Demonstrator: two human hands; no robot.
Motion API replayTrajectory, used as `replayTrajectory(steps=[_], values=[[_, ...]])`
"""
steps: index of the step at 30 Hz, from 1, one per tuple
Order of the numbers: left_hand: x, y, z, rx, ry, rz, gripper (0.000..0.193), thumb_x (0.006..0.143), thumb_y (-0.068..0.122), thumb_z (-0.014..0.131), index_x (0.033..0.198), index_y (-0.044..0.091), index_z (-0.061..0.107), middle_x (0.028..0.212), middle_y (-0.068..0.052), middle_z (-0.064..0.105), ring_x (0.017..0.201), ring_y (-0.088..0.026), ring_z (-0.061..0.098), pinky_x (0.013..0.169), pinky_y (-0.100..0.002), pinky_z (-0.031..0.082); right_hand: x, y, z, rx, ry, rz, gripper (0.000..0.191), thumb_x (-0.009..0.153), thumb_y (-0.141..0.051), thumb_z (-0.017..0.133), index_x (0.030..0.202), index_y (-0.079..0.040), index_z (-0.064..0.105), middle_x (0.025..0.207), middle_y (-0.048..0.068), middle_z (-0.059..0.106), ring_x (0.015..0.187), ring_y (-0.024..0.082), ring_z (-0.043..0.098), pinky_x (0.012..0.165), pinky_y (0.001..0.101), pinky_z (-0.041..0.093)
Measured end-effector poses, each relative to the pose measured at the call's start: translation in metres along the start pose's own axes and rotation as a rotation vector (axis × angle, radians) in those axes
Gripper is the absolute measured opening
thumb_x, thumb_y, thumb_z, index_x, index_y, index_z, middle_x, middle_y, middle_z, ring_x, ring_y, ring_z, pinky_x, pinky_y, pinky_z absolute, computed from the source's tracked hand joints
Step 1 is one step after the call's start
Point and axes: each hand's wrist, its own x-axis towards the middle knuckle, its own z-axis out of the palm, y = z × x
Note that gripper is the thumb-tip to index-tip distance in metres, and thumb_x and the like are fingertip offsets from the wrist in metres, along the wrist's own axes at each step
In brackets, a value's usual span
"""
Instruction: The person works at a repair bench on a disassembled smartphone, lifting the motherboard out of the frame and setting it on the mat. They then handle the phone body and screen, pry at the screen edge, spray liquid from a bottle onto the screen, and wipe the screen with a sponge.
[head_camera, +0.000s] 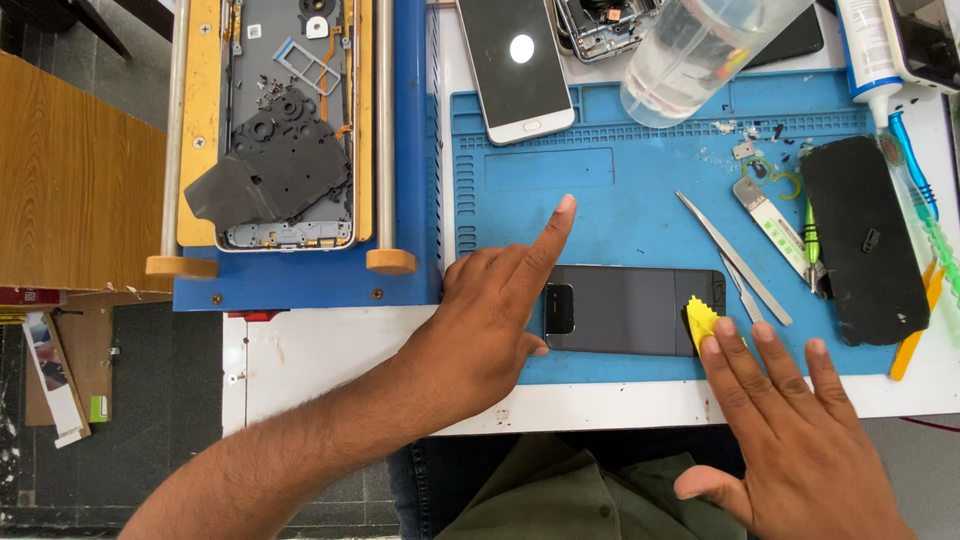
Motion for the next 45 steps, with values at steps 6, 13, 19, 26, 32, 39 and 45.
replayTrajectory(steps=[6,13,19,26,32,39,45], values=[[-0.001,0.000,0.000,-0.011,-0.024,-0.036,0.113,0.085,0.008,0.078,0.163,0.016,-0.003,0.117,-0.009,0.054,0.113,-0.028,0.051,0.110,-0.052,0.033,0.017,-0.031,0.006,0.064,0.010,-0.063,0.116,0.084,-0.088,0.018,0.150,0.007,0.027,0.157,0.028,0.027,0.153,0.036,0.014,0.123,0.0565,0.006],[0.004,0.009,0.002,-0.037,0.007,-0.035,0.109,0.089,0.004,0.075,0.164,0.018,-0.003,0.136,-0.013,0.056,0.126,-0.030,0.053,0.115,-0.053,0.032,0.063,-0.074,0.003,0.155,-0.022,-0.226,0.120,0.084,-0.089,0.030,0.150,0.011,0.030,0.160,0.027,0.032,0.155,0.037,0.021,0.124,0.0542,0.011],[0.010,0.011,0.000,-0.034,-0.072,-0.080,0.114,0.084,0.012,0.077,0.162,0.016,-0.006,0.133,-0.014,0.054,0.123,-0.030,0.052,0.115,-0.054,0.030,0.023,-0.017,-0.014,0.044,-0.021,-0.071,0.117,0.080,-0.087,0.029,0.154,0.004,0.028,0.160,0.023,0.031,0.153,0.034,0.019,0.123,0.0545,0.011],[0.009,0.009,0.007,0.077,-0.050,0.016,0.119,0.085,0.019,0.082,0.160,0.009,-0.010,0.126,-0.018,0.048,0.117,-0.034,0.049,0.111,-0.058,0.028,0.008,0.001,0.001,0.075,0.011,0.092,0.118,0.082,-0.086,0.027,0.155,0.006,0.023,0.160,0.028,0.027,0.154,0.039,0.017,0.123,0.0572,0.010],[0.012,0.009,0.007,0.008,-0.074,-0.097,0.122,0.084,0.018,0.083,0.162,0.015,-0.011,0.125,-0.014,0.051,0.118,-0.031,0.052,0.115,-0.053,0.030,0.050,-0.035,-0.004,0.183,-0.061,-0.190,0.118,0.084,-0.088,0.031,0.153,0.008,0.028,0.158,0.027,0.032,0.152,0.037,0.020,0.120,0.0554,0.012],[0.013,0.005,0.003,-0.032,-0.021,-0.092,0.126,0.081,0.020,0.087,0.160,0.018,-0.011,0.146,-0.020,0.035,0.130,-0.038,0.045,0.112,-0.057,0.032,0.101,-0.035,-0.019,0.099,-0.006,-0.205,0.113,0.083,-0.086,0.033,0.150,0.004,0.035,0.159,0.021,0.034,0.152,0.034,0.022,0.123,0.0558,0.009],[0.013,-0.001,-0.003,-0.043,-0.013,-0.083,0.125,0.081,0.017,0.086,0.161,0.019,-0.010,0.148,-0.020,0.031,0.131,-0.039,0.044,0.113,-0.056,0.034,0.105,-0.037,-0.010,0.125,-0.014,-0.303,0.108,0.085,-0.084,0.031,0.152,0.001,0.036,0.159,0.019,0.033,0.153,0.033,0.020,0.123,0.0557,0.009]])
